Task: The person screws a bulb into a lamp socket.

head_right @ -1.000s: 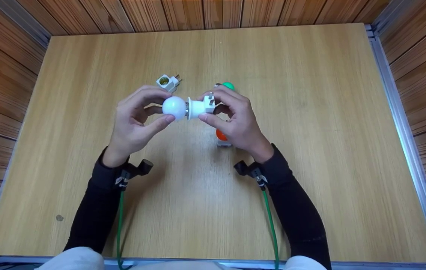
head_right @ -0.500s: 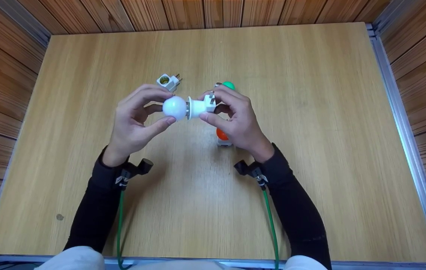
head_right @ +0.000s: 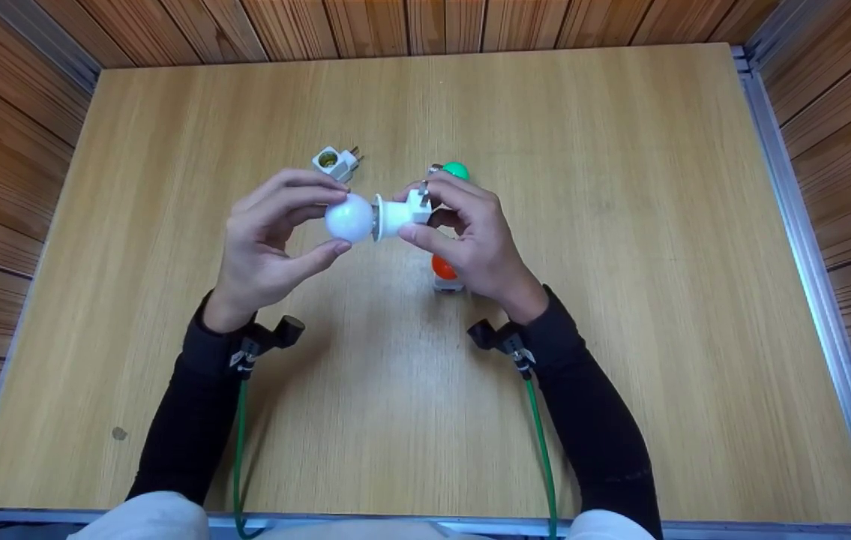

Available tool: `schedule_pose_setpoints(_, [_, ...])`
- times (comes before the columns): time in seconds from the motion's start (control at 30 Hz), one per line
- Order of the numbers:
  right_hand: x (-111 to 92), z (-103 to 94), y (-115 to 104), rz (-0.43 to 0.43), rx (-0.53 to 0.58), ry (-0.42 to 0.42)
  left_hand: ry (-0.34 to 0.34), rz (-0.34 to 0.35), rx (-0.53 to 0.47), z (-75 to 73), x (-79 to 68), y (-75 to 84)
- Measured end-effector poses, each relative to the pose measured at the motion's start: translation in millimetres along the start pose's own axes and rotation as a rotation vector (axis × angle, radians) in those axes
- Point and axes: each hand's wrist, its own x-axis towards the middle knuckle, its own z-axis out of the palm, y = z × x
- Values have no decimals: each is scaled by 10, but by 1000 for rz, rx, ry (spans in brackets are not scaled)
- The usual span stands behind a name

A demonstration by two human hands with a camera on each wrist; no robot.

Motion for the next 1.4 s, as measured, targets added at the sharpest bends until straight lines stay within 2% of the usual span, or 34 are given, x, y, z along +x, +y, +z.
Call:
schedule_pose_setpoints(0.63, [8, -32, -9, 21, 40, -50, -76, 122, 79, -43, 15, -6])
schedule_pose_setpoints(1.07, [13, -33, -14, 5, 53, -54, -64, 131, 91, -38, 19, -6])
schedule_pose_setpoints(1.4, [8, -37, -9, -5, 46, -55, -58, 74, 65, -50, 7, -8])
